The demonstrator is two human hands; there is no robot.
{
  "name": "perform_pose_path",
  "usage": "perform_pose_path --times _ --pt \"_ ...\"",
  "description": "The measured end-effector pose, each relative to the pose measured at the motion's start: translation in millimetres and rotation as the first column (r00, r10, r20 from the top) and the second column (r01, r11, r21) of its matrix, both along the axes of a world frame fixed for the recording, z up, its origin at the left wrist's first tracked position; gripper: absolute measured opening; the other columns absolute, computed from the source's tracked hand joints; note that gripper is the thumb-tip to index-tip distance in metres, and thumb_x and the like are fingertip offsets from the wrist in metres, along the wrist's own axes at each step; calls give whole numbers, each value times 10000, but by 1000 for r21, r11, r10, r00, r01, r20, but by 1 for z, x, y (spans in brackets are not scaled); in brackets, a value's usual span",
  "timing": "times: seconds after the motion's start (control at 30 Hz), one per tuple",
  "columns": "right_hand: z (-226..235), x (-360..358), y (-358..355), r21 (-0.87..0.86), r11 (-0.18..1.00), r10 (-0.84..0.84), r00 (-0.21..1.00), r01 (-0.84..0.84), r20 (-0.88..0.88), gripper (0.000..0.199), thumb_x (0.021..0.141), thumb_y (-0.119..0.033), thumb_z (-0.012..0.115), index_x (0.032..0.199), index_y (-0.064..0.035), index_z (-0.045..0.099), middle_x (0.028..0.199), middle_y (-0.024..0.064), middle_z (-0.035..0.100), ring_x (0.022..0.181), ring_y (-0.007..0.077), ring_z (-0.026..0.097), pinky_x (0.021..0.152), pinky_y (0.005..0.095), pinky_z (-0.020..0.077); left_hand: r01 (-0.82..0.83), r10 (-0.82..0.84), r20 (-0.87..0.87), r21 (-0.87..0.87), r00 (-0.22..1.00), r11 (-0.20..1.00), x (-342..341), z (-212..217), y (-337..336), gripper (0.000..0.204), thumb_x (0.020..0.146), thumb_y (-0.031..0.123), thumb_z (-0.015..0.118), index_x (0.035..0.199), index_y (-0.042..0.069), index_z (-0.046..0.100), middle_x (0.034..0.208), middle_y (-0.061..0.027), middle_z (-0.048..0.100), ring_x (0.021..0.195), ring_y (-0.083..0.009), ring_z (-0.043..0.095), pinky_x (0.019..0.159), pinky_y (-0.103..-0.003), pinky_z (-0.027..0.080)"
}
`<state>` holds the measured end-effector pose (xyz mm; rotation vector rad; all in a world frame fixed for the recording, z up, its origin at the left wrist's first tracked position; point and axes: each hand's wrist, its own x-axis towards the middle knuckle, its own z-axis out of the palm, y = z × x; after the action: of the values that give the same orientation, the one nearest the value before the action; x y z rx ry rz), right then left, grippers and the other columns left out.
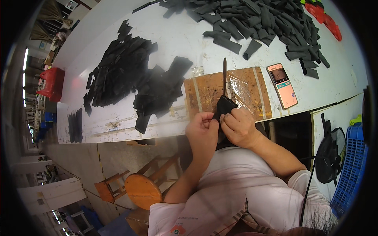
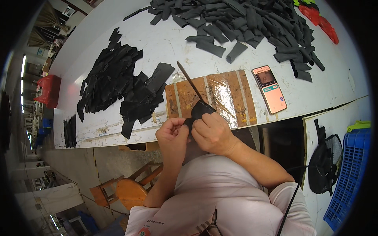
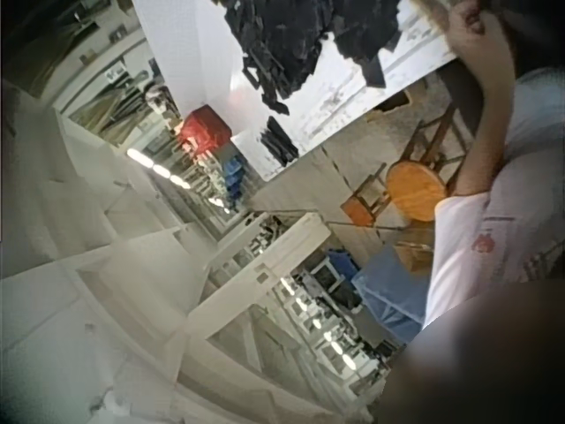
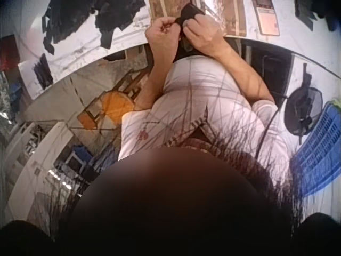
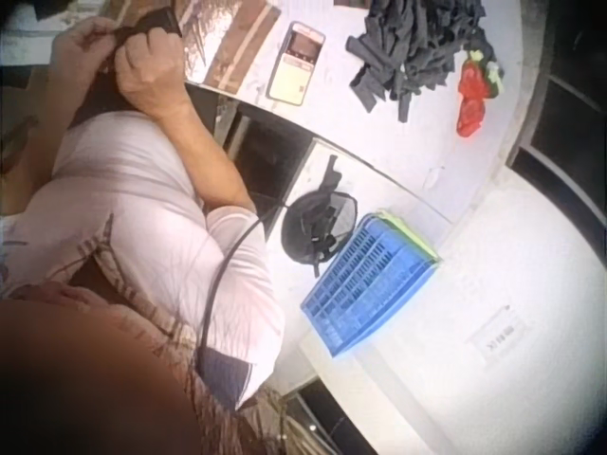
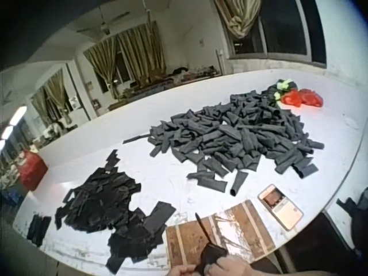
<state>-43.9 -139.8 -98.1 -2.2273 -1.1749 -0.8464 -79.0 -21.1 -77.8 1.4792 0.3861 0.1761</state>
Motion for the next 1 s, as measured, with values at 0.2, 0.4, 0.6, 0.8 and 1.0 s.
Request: perform_pose_path --times 0.2,0.4,0.6,0.8,1.0 --pt "25 -6 -4 341 935 235 547 101 -804 232 643 -122 651 805 5 545 737 71 489 628 183 482 561 273 410 -24 23 -14 -108 1000 994 2 -4 11 59 740 -36 559 793 -40 532 671 -24 548 559 -37 495 485 -162 394" --pt "24 1 -4 475 873 268 702 114 -660 165 671 -21 630 814 22 560 667 101 499 579 216 510 518 270 413 159 -180 42 302 983 940 1 10 2 59 742 -26 559 794 2 552 671 -9 552 557 -32 496 457 -168 383" --pt "23 -1 8 264 956 40 832 130 -554 166 650 33 585 808 0 544 708 129 482 608 297 502 534 360 424 -103 40 202 316 979 943 4 -11 2 89 740 -34 547 829 -27 544 739 -59 583 591 -93 564 512 -179 441" --pt "23 10 -1 485 829 351 416 278 -839 89 671 23 597 753 0 573 652 43 492 528 104 463 464 224 365 201 -202 77 -665 976 719 10 2 30 265 718 -68 548 948 22 452 711 -65 558 454 -1 392 362 -126 259" --pt "23 7 5 644 392 920 -286 656 -269 63 774 -83 584 761 -28 556 628 -13 487 511 52 393 453 164 314 146 -115 158 -203 981 968 19 -1 16 209 709 -65 501 908 0 492 673 -33 515 482 -40 439 403 -159 330"
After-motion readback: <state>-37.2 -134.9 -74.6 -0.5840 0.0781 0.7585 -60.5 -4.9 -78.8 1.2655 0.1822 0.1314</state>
